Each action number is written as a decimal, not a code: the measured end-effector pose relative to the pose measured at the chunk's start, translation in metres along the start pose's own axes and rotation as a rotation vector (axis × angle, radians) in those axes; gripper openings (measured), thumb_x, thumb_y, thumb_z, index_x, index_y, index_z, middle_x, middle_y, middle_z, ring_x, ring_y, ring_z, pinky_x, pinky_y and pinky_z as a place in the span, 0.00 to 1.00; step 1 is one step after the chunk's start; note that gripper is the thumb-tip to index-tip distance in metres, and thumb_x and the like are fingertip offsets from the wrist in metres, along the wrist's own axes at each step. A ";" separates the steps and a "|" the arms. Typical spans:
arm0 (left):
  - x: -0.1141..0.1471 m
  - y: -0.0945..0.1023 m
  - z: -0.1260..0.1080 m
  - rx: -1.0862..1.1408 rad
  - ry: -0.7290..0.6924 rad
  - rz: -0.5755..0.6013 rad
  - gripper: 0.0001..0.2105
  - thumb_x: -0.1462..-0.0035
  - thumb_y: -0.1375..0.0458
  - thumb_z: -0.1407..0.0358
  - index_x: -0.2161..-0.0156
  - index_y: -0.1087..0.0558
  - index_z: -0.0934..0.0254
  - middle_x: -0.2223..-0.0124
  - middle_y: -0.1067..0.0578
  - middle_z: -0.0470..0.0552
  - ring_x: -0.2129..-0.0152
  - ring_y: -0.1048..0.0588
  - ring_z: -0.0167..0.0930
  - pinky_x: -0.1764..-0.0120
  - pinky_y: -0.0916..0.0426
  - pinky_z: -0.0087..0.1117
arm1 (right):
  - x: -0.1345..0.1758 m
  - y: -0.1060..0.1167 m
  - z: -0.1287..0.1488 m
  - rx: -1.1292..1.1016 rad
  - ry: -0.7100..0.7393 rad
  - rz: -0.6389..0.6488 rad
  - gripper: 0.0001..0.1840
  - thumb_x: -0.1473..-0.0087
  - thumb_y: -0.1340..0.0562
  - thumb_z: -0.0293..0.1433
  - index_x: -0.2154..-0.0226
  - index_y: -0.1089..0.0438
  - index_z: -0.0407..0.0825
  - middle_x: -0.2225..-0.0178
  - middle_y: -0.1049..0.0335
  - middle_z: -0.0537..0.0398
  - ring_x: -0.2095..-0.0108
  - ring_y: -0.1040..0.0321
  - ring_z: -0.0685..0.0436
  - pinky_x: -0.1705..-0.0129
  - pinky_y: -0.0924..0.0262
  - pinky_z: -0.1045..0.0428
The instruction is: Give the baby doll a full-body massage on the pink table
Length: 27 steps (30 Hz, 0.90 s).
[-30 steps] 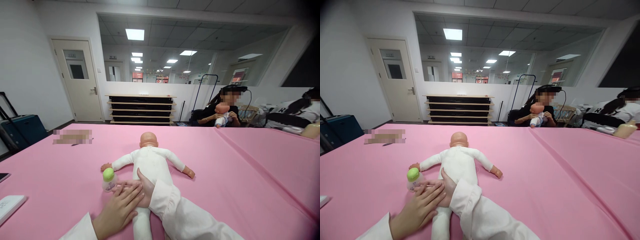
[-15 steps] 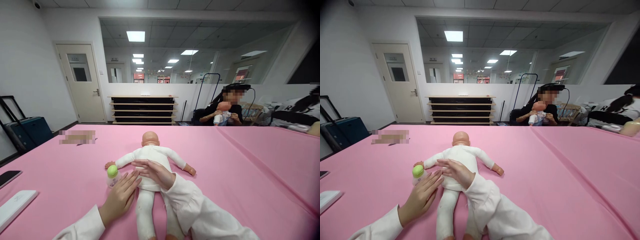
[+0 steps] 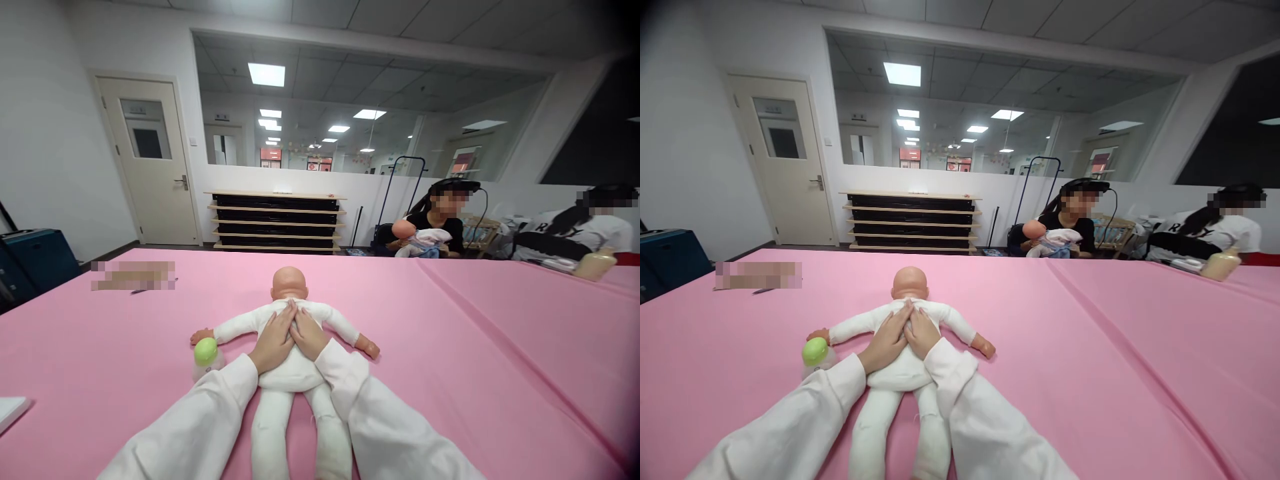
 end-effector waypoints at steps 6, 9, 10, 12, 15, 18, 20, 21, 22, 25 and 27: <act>0.012 -0.004 0.018 -0.084 0.015 0.188 0.29 0.41 0.54 0.58 0.37 0.57 0.57 0.36 0.52 0.52 0.38 0.57 0.39 0.43 0.61 0.58 | 0.012 -0.009 -0.016 0.073 0.027 0.117 0.34 0.43 0.52 0.39 0.38 0.59 0.41 0.37 0.62 0.45 0.37 0.64 0.43 0.37 0.69 0.40; 0.015 -0.002 0.021 -0.121 0.009 0.195 0.28 0.41 0.55 0.54 0.37 0.56 0.54 0.36 0.51 0.52 0.38 0.57 0.40 0.45 0.59 0.60 | 0.013 -0.005 -0.018 0.081 0.044 0.158 0.35 0.43 0.52 0.42 0.38 0.59 0.41 0.37 0.63 0.44 0.36 0.66 0.41 0.37 0.70 0.39; 0.016 -0.002 0.023 -0.130 0.004 0.196 0.28 0.40 0.55 0.54 0.37 0.56 0.53 0.36 0.51 0.52 0.38 0.57 0.40 0.45 0.59 0.60 | 0.014 -0.004 -0.020 0.076 0.050 0.170 0.35 0.43 0.52 0.43 0.38 0.59 0.42 0.37 0.63 0.45 0.36 0.67 0.41 0.37 0.70 0.39; 0.020 -0.003 0.027 -0.147 0.001 0.193 0.26 0.40 0.56 0.54 0.38 0.55 0.51 0.36 0.51 0.51 0.38 0.57 0.40 0.45 0.58 0.60 | 0.019 -0.002 -0.026 0.057 0.060 0.194 0.34 0.43 0.52 0.44 0.39 0.56 0.46 0.37 0.63 0.48 0.36 0.69 0.41 0.37 0.72 0.38; 0.030 -0.004 0.038 -0.168 0.044 0.160 0.24 0.39 0.57 0.56 0.39 0.51 0.50 0.36 0.50 0.51 0.39 0.55 0.41 0.47 0.55 0.61 | 0.032 0.001 -0.036 0.028 0.067 0.229 0.32 0.43 0.52 0.46 0.39 0.53 0.52 0.36 0.64 0.52 0.36 0.71 0.42 0.37 0.73 0.38; 0.041 -0.005 0.049 -0.185 0.120 0.127 0.22 0.39 0.57 0.58 0.39 0.48 0.52 0.36 0.49 0.53 0.39 0.51 0.41 0.47 0.53 0.60 | 0.051 0.004 -0.045 -0.002 0.029 0.244 0.32 0.44 0.53 0.48 0.40 0.51 0.53 0.36 0.67 0.53 0.36 0.74 0.42 0.37 0.74 0.38; 0.049 -0.004 0.052 -0.194 0.166 0.141 0.22 0.39 0.58 0.59 0.39 0.47 0.54 0.37 0.48 0.53 0.40 0.50 0.40 0.46 0.53 0.59 | 0.064 0.007 -0.049 -0.031 -0.020 0.251 0.34 0.44 0.55 0.49 0.40 0.52 0.51 0.36 0.68 0.52 0.36 0.74 0.42 0.37 0.73 0.39; 0.052 -0.002 0.053 -0.199 0.188 0.150 0.22 0.39 0.58 0.60 0.39 0.47 0.55 0.37 0.48 0.53 0.40 0.50 0.39 0.46 0.54 0.59 | 0.070 0.010 -0.051 -0.044 -0.052 0.255 0.34 0.43 0.56 0.49 0.39 0.53 0.50 0.36 0.68 0.52 0.36 0.73 0.42 0.37 0.72 0.39; 0.055 0.000 0.052 -0.206 0.207 0.155 0.22 0.39 0.58 0.61 0.40 0.46 0.55 0.37 0.47 0.52 0.40 0.49 0.39 0.46 0.54 0.59 | 0.076 0.014 -0.053 -0.051 -0.089 0.256 0.34 0.43 0.56 0.49 0.39 0.54 0.49 0.36 0.68 0.52 0.36 0.72 0.41 0.37 0.71 0.39; 0.059 0.017 0.044 -0.238 0.244 0.108 0.20 0.40 0.57 0.64 0.42 0.40 0.59 0.41 0.38 0.54 0.43 0.41 0.39 0.46 0.53 0.59 | 0.086 0.035 -0.054 -0.050 -0.159 0.239 0.31 0.43 0.54 0.46 0.40 0.50 0.52 0.38 0.57 0.53 0.37 0.60 0.41 0.37 0.65 0.40; 0.055 0.033 0.033 -0.263 0.239 0.043 0.18 0.40 0.57 0.65 0.50 0.31 0.63 0.50 0.28 0.55 0.50 0.32 0.38 0.45 0.50 0.56 | 0.085 0.053 -0.049 0.017 -0.191 0.173 0.26 0.43 0.51 0.44 0.45 0.39 0.52 0.44 0.42 0.51 0.42 0.47 0.39 0.40 0.57 0.40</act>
Point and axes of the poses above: each hand's wrist, its own x-axis away from the middle knuckle, its own y-axis out of the back of the hand, z = x × y, the point moved 2 cm from there along -x, towards the middle knuckle
